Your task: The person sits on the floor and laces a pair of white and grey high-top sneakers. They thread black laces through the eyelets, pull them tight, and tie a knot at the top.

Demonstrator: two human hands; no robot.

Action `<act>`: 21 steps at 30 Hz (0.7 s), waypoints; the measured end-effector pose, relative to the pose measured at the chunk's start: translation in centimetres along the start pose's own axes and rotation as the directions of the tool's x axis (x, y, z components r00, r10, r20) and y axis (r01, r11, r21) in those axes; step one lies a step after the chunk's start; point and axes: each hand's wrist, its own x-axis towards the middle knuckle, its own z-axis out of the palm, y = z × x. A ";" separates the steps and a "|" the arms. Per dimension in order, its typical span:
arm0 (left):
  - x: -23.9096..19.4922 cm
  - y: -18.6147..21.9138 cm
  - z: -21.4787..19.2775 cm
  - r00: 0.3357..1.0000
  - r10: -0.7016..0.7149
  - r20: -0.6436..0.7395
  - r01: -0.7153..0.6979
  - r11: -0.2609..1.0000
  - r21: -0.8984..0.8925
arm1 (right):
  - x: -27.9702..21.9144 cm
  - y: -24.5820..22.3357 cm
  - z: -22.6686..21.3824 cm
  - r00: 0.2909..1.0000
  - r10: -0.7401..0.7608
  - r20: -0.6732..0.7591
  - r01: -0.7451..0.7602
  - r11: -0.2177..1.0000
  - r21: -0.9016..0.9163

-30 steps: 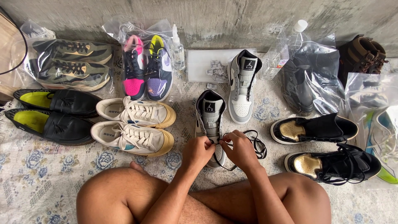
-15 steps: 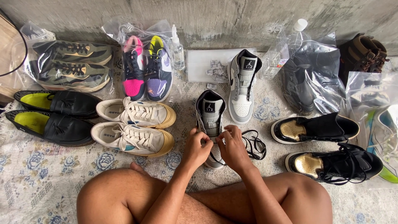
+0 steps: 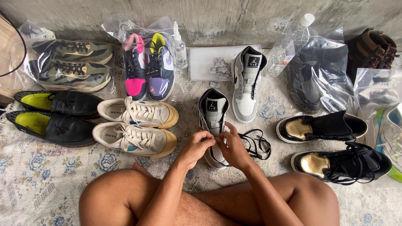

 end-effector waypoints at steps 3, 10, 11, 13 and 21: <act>0.0 0.0 -0.1 0.999 -0.009 0.046 0.012 0.997 -0.082 | -0.1 -0.1 -0.1 1.000 -0.013 0.008 0.013 1.000 0.022; 1.4 -1.6 -0.9 0.994 -0.091 -0.068 0.086 0.994 -0.072 | 0.0 0.7 -0.2 0.992 0.123 -0.004 -0.123 0.991 0.059; 1.5 -1.8 -1.2 0.993 -0.095 -0.066 0.090 0.993 -0.073 | -0.3 0.2 -0.5 0.992 0.128 -0.002 -0.128 0.990 0.058; 1.7 -2.1 -1.8 0.987 -0.126 -0.098 0.133 0.989 0.067 | -0.6 -0.7 -1.4 0.995 -0.003 -0.095 -0.007 0.994 -0.105; -0.2 -0.7 -2.0 0.988 -0.124 -0.096 0.145 0.958 0.249 | -0.7 1.1 -1.8 0.968 -0.075 -0.238 0.050 0.992 -0.113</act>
